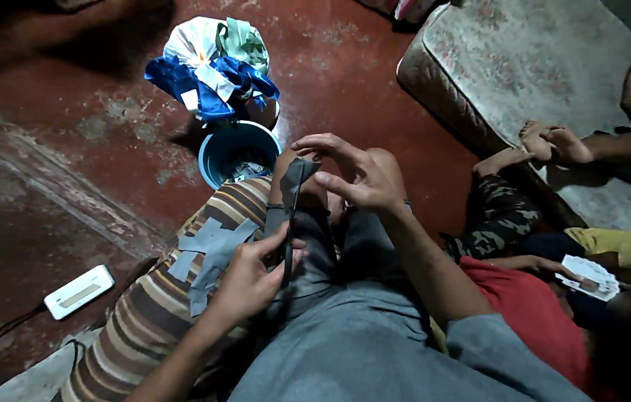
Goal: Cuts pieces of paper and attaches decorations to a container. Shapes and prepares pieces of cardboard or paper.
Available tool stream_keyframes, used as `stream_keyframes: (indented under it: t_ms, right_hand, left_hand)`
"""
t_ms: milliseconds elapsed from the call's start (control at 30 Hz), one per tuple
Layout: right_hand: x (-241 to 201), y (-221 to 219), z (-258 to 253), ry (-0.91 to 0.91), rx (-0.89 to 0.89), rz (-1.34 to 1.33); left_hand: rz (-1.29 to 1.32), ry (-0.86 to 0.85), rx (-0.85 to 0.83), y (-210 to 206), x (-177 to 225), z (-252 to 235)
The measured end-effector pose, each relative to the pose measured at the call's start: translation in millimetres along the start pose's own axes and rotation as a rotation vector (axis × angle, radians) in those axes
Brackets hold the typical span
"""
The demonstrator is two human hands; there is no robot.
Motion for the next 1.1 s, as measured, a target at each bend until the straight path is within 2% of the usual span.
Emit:
stream_keyframes:
  t_ms: [100,167,233,333,533,733,1100]
  right_hand:
    - [-14,7,-15,0.121,-0.083,-0.092]
    - [-27,9,-24,0.160,-0.208,-0.098]
    - [-36,6,-30,0.172,-0.358,-0.063]
    - [-38,2,-35,0.155,-0.452,-0.046]
    - [-28,0,-33,0.055,-0.501,-0.134]
    - [-18,9,-29,0.018,-0.475,-0.235]
    - [-16,8,-31,-0.043,-0.542,-0.259]
  left_hand:
    - [-0.029,-0.004,-0.019,1,0,1]
    - [-0.039,-0.012,-0.032,1,-1,1]
    - [-0.040,-0.011,-0.043,0,-2,1]
    - [-0.037,-0.025,-0.065,-1,-1,0]
    - [-0.029,-0.027,-0.087,-3,-3,0]
    - [-0.041,-0.024,-0.087,-4,-3,2]
    - [-0.062,-0.041,-0.111,-7,-1,0]
Point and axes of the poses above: each hand's wrist, its own z-axis away from the middle knuckle, its own y-axis out of the back of the hand, x = y × z, the point moved 10 cm from there along -z, towards the middle knuckle, and after that the axes turned 15 degrees about -x, right-handed, at the moved point
